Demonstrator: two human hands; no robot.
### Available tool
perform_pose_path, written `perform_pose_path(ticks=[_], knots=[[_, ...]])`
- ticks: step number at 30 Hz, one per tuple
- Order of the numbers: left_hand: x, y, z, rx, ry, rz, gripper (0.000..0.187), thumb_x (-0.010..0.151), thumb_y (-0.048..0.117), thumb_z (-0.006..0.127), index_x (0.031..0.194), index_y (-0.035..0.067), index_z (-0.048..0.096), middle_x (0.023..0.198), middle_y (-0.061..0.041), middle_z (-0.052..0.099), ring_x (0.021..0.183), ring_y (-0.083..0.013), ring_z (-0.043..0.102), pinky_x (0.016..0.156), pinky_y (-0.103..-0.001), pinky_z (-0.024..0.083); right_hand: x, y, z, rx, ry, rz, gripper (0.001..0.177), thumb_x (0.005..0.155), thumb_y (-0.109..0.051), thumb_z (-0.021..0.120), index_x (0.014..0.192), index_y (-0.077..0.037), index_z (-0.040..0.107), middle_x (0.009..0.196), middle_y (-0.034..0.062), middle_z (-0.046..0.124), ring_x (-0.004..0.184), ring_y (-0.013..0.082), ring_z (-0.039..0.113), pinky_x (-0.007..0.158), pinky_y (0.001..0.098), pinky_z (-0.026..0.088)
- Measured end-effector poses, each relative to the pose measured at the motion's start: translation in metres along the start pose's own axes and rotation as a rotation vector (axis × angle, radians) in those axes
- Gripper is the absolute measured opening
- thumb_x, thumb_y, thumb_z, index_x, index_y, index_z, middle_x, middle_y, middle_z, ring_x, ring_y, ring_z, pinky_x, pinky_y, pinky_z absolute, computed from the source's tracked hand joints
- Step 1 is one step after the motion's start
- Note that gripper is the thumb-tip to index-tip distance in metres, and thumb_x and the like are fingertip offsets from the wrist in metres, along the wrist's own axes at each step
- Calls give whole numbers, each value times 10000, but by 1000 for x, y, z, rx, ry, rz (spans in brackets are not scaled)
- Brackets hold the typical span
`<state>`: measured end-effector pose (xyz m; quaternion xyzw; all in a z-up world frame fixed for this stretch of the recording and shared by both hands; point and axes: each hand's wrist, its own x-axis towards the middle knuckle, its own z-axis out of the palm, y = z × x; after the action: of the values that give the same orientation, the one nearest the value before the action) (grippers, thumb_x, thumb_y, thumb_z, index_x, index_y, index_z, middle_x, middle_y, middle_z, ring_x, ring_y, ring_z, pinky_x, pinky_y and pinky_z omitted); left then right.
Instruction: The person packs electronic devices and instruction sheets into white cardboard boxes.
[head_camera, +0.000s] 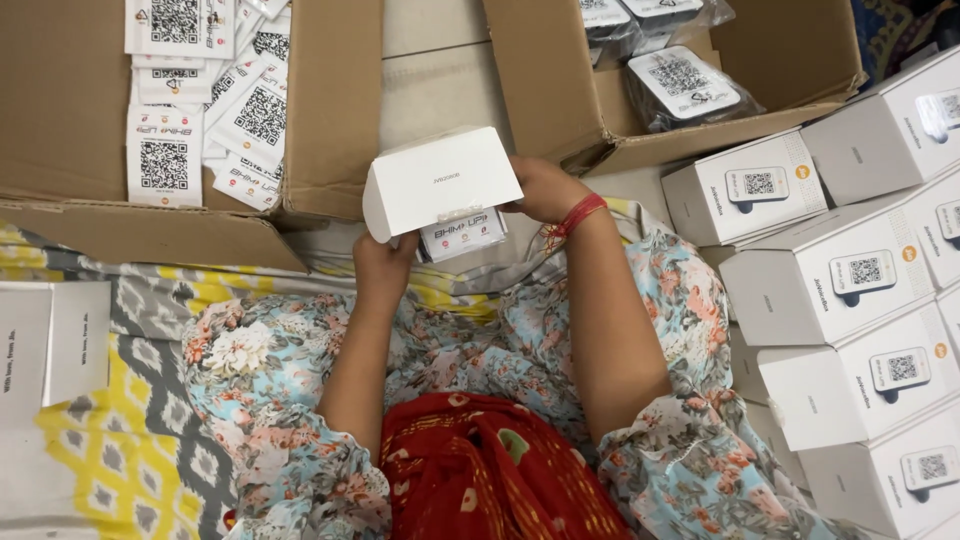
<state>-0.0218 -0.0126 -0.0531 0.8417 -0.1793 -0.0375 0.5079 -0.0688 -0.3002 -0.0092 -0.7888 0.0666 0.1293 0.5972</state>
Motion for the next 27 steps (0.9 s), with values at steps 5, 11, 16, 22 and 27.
perform_pose_path(ticks=[5,11,16,22,27], knots=[[2,-7,1,56,3,0,194,899,152,767,994,-12,728,821,-225,718,756,-382,730,643,-423,548,-5,-18,6,-427,82,-60,379,862,-223,763,1193,-61,678,1115,189,738,1039,364,688,872,434,549],[4,1,-3,94,29,14,220,876,151,786,948,-46,720,835,-253,709,829,-437,711,681,-461,558,-2,-1,10,-679,124,2,271,933,-211,640,1161,-77,700,1125,222,717,1039,430,666,871,484,537],[2,-5,-1,100,-2,-15,211,844,138,781,922,-50,724,828,-257,708,822,-433,719,684,-461,570,-4,-10,15,-739,60,83,258,951,-190,600,1157,-81,710,1153,214,714,1055,421,668,885,483,535],[-9,14,-10,247,-10,30,253,855,119,714,1053,-36,734,997,-288,708,926,-466,682,754,-487,549,-11,-17,19,-715,-4,259,307,971,-258,569,1214,-121,696,1229,185,676,1114,392,648,933,462,512],[-10,-37,-47,95,-234,-279,328,984,137,586,1277,18,675,1196,-204,720,1119,-355,690,934,-426,532,-15,-12,-5,-770,344,318,353,950,-146,555,1272,-131,698,1217,189,710,1147,372,663,986,460,503]])
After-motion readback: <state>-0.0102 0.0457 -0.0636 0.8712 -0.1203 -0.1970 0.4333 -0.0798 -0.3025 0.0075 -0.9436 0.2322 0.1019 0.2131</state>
